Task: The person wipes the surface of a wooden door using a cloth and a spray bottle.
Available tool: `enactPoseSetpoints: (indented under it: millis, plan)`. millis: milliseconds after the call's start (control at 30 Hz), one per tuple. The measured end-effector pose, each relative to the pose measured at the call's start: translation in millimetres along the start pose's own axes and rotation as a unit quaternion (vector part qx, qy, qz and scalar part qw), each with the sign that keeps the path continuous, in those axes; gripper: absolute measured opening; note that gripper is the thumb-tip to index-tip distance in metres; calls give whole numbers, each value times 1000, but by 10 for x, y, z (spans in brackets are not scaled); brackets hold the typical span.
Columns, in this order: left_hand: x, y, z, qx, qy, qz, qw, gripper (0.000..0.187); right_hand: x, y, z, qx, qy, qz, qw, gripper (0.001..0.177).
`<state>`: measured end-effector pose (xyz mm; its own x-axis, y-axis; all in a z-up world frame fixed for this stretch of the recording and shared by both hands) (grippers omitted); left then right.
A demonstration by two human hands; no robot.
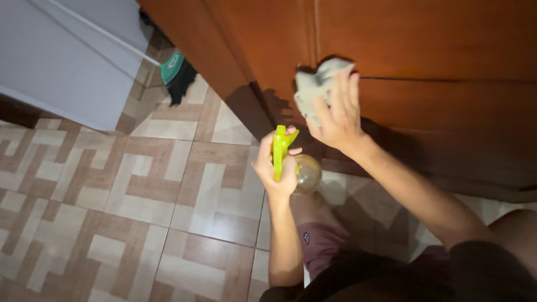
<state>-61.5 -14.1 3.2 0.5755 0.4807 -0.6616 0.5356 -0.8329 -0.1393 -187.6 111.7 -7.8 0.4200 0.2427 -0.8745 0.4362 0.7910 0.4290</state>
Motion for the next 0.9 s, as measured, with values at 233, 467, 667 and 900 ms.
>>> enactPoseSetpoints:
  millis: [233, 467, 667, 900]
  plan:
    - [-6, -319, 16, 8, -14, 20, 1000, 50, 652, -20, -250, 98, 25, 87, 991, 31]
    - [83, -433, 43, 30, -16, 43, 998, 49, 662, 276, -681, 69, -104, -2, 992, 43]
    - [87, -416, -17, 24, -41, 27, 998, 51, 175, 152, -307, 50, -54, -3, 997, 37]
    - [151, -565, -45, 26, -41, 34, 998, 51, 876, 188, -577, 87, -33, 93, 991, 30]
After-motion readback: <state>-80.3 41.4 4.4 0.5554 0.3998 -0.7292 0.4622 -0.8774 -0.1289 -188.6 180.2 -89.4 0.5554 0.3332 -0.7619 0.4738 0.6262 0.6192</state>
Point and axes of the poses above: each hand's wrist, its own x-axis away from the middle knuckle, its own y-axis out of the back of the hand, z = x × y, the point moved 7 cm from there along -x, towards the middle knuckle, and after that the axes turned 14 degrees about -y, right-handed, at the moved point
